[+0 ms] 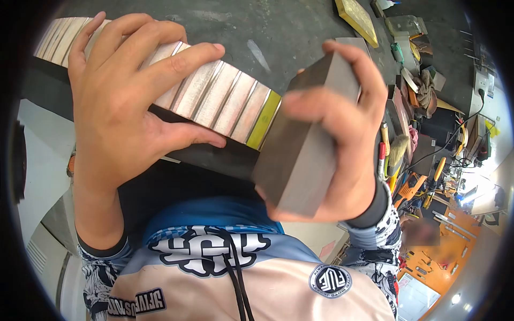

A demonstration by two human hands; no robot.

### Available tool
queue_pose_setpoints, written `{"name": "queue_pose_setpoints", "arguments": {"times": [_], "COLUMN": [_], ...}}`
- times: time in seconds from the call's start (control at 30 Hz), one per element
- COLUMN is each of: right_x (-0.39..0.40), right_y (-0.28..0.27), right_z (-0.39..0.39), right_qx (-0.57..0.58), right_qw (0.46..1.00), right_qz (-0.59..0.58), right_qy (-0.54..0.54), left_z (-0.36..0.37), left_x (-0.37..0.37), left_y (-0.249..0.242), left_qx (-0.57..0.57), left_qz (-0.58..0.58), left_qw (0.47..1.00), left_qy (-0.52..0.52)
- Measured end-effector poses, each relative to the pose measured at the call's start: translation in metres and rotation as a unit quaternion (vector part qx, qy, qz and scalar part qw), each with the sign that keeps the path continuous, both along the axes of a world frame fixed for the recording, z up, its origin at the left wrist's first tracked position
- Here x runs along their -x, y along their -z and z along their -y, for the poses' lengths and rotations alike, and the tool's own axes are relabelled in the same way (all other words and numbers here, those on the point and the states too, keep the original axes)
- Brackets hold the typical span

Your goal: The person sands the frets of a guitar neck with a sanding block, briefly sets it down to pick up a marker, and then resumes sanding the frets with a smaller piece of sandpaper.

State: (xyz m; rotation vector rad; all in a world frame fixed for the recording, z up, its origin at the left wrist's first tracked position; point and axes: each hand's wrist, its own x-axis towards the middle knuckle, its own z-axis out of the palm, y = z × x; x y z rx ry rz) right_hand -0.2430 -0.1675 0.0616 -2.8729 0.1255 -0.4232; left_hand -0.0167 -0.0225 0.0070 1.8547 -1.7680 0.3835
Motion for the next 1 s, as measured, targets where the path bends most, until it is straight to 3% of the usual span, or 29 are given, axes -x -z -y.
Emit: {"name": "queue_pose_setpoints", "arguments": {"times": [0.1,0.13,0.27,0.37,0.4,0.5,0.6,0.73,0.83,0.93,0.97,1.0], "right_x": [-0.004,-0.007,-0.012,-0.012,-0.013,-0.015,-0.014,-0.014,-0.009,-0.004,0.001,0.004], "right_y": [-0.005,-0.001,-0.011,-0.004,-0.006,-0.003,-0.001,-0.003,0.004,0.017,0.017,0.017], "right_z": [0.017,0.015,0.004,0.025,0.024,-0.002,0.034,0.023,0.044,0.071,0.071,0.069], "right_qx": [0.009,0.056,0.013,-0.016,0.029,-0.014,-0.001,-0.052,-0.217,-0.207,-0.213,-0.219], "right_qw": [0.997,0.997,0.998,0.998,0.999,1.000,0.999,0.998,0.953,0.951,0.958,0.963], "right_qz": [-0.037,-0.007,-0.048,-0.041,-0.038,-0.023,-0.023,-0.011,0.087,0.205,0.175,0.147], "right_qy": [0.066,0.061,-0.025,0.043,0.010,0.000,0.030,-0.043,0.191,0.102,0.082,0.063], "left_z": [-0.002,-0.002,-0.003,-0.003,-0.003,-0.003,-0.002,0.000,0.002,0.001,-0.001,-0.004], "left_x": [0.000,0.000,0.000,-0.001,-0.001,-0.003,-0.004,-0.006,-0.007,-0.006,-0.003,-0.002], "left_y": [0.003,0.004,0.008,0.010,0.011,0.012,0.014,0.014,0.014,0.010,0.008,0.001], "left_qx": [-0.003,0.004,0.026,0.046,0.052,0.066,0.088,0.114,0.136,0.122,0.114,0.005], "left_qz": [0.003,0.001,-0.013,-0.022,-0.024,-0.030,-0.037,-0.038,-0.037,-0.034,-0.033,0.077], "left_qw": [1.000,1.000,1.000,0.999,0.998,0.997,0.994,0.991,0.986,0.990,0.991,0.997], "left_qy": [0.000,-0.001,0.008,0.018,0.019,0.027,0.046,0.061,0.086,0.066,0.060,0.006]}}
